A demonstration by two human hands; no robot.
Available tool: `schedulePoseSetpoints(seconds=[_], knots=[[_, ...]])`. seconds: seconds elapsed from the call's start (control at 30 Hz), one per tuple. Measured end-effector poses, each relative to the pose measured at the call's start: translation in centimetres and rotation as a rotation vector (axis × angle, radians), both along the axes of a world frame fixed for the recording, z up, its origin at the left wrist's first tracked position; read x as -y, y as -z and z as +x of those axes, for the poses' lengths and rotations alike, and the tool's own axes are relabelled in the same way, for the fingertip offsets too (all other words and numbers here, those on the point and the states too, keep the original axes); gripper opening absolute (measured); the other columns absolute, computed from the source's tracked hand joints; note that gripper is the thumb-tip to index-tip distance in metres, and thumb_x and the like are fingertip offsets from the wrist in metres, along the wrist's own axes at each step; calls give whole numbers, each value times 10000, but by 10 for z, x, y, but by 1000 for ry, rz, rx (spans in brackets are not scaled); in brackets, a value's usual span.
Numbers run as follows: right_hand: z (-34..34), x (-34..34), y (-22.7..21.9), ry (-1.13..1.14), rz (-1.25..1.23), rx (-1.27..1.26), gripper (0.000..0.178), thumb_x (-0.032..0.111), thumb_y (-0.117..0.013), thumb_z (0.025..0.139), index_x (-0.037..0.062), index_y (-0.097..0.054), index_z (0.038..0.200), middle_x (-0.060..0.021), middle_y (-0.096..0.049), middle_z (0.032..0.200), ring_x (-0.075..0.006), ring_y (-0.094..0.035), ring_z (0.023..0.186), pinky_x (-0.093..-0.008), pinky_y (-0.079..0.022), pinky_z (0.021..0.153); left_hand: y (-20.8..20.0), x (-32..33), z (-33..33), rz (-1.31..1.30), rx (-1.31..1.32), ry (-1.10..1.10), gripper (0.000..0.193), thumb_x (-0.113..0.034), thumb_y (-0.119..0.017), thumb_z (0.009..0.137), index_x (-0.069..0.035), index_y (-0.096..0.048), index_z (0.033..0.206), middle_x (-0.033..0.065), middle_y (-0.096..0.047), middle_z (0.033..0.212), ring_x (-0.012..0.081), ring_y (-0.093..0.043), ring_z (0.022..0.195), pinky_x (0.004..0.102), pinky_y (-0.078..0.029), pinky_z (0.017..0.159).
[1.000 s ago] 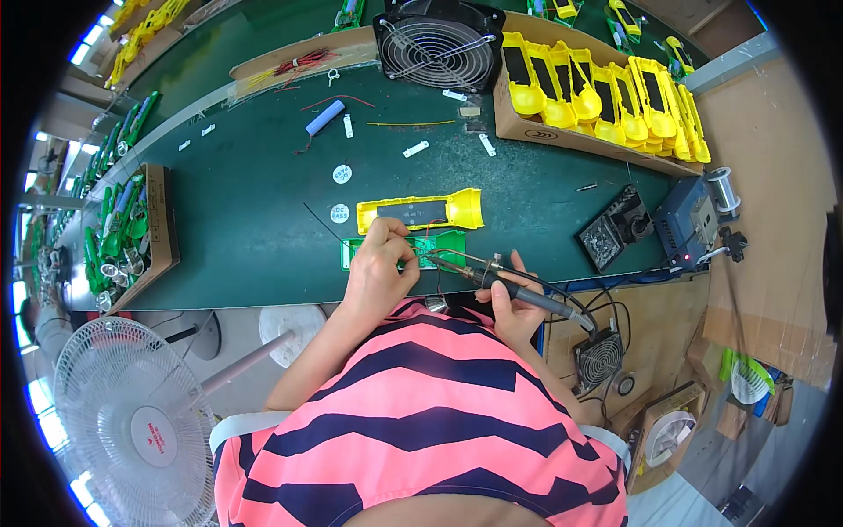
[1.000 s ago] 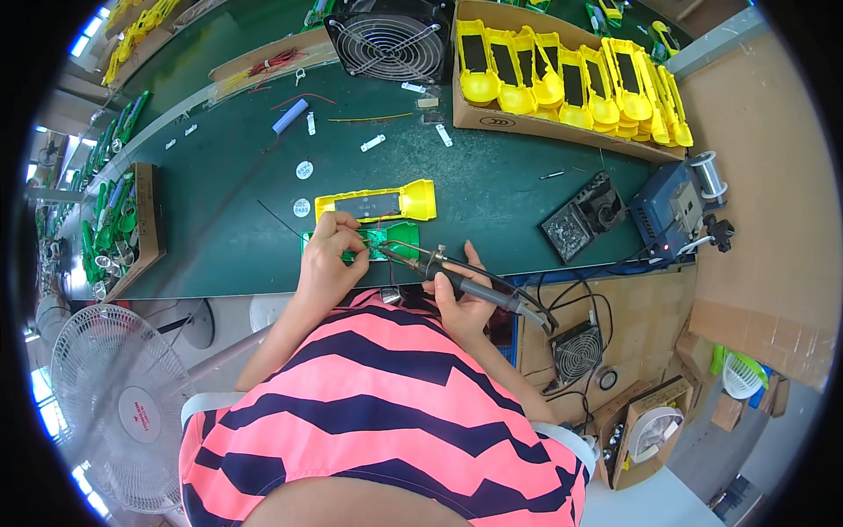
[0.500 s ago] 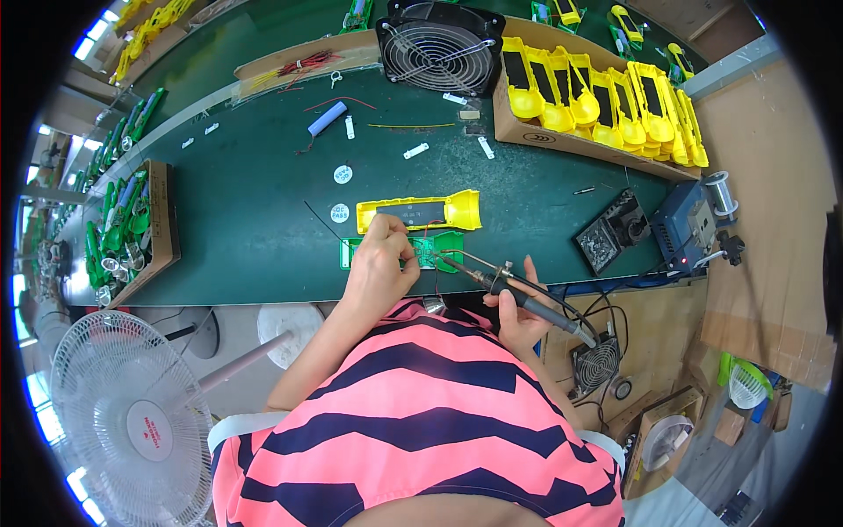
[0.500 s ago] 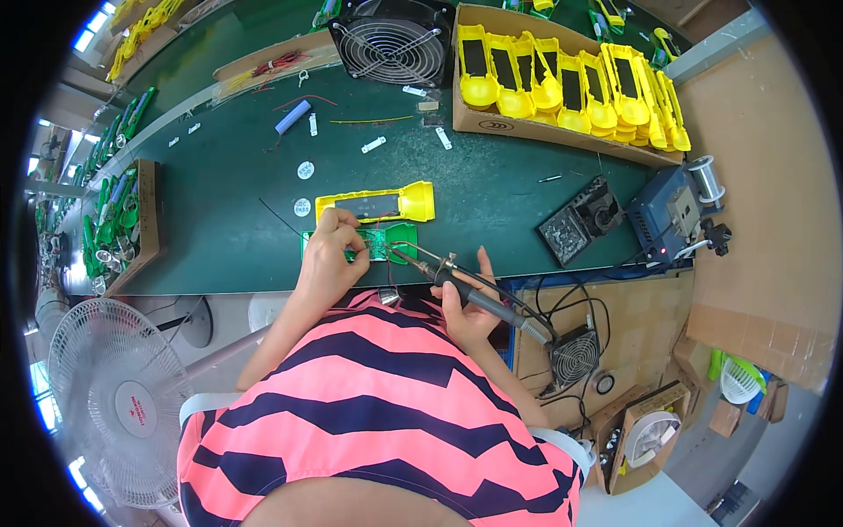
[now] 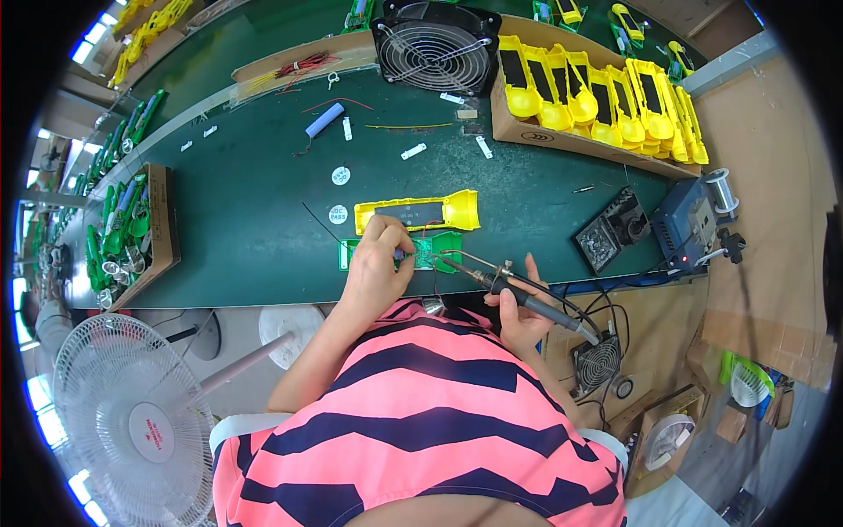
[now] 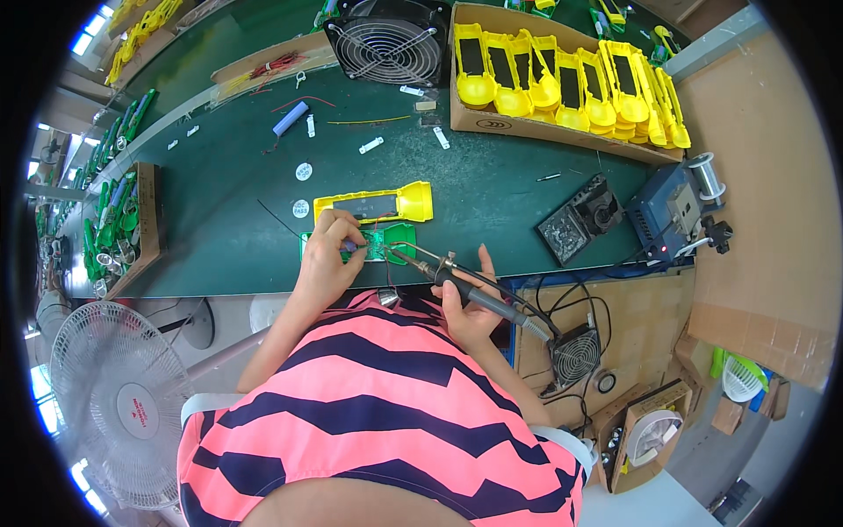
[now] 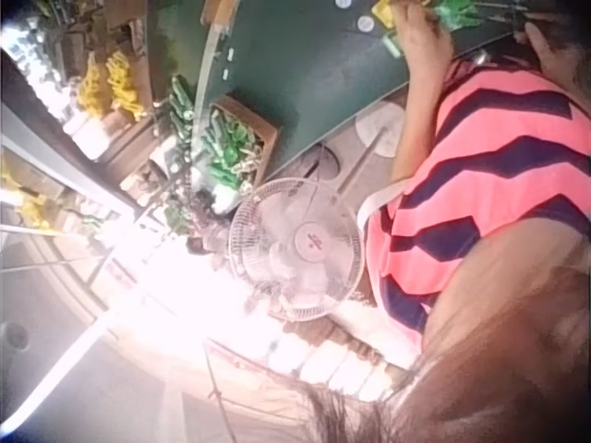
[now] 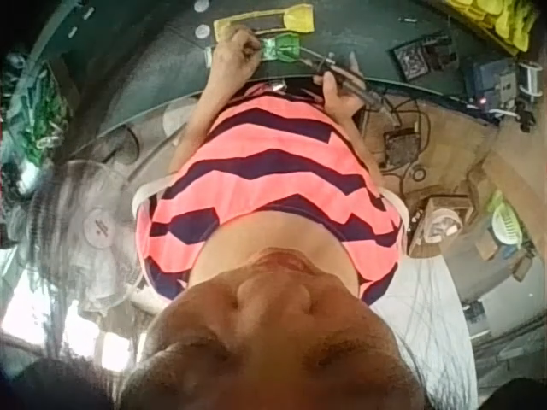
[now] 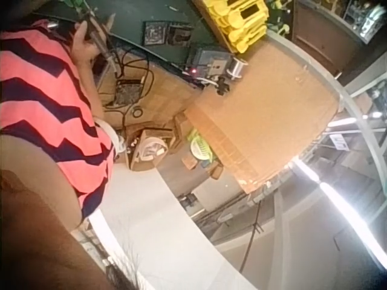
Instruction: Soldering wires and electronic components onto a circuit board for a flashlight assembly on a production line.
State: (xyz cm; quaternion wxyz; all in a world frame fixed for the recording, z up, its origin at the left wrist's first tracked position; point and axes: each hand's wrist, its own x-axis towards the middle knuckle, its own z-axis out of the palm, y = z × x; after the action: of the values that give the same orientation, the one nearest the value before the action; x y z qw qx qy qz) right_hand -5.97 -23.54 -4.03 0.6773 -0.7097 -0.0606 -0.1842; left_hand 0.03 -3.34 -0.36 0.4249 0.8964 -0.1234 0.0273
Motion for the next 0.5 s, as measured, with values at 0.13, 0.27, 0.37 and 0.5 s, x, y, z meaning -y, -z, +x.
schedulePoseSetpoints(seconds=[0.13, 0.27, 0.37, 0.5], knots=[[-2, -2, -1, -8, 111, -40, 205, -62, -549, 749, -61, -513, 951, -196, -536, 993, -176, -637, 693, -260, -497, 775, 2, -2, 0, -19, -10, 5, 196, 67, -623, 611, -10, -510, 751, 100, -487, 927, 214, -532, 782, 273, -460, 633], [-4, -3, -1, -17, 170, -74, 212, -70, -542, 749, -64, -510, 958, -229, -479, 1085, -186, -635, 715, -248, -521, 718, 1, -6, -3, -24, 23, 6, 208, 52, -646, 612, -15, -515, 759, 97, -485, 917, 215, -530, 784, 280, -461, 638], [-5, -4, -1, 0, 254, -114, 216, -76, -539, 749, -66, -508, 963, -250, -428, 1144, -191, -633, 724, -236, -535, 665, -3, -14, -9, 113, 247, 17, 188, -32, -681, 620, -18, -542, 745, 99, -496, 850, 252, -517, 748, 324, -437, 621], [-4, -6, -7, 19, 263, -175, 194, -43, -543, 759, -65, -506, 948, -192, -500, 941, -177, -628, 658, -309, -445, 808, -14, -40, -17, 515, 335, -186, 261, -160, -694, 674, -59, -492, 543, 54, -440, 547, 221, -473, 463, 331, -380, 415]])
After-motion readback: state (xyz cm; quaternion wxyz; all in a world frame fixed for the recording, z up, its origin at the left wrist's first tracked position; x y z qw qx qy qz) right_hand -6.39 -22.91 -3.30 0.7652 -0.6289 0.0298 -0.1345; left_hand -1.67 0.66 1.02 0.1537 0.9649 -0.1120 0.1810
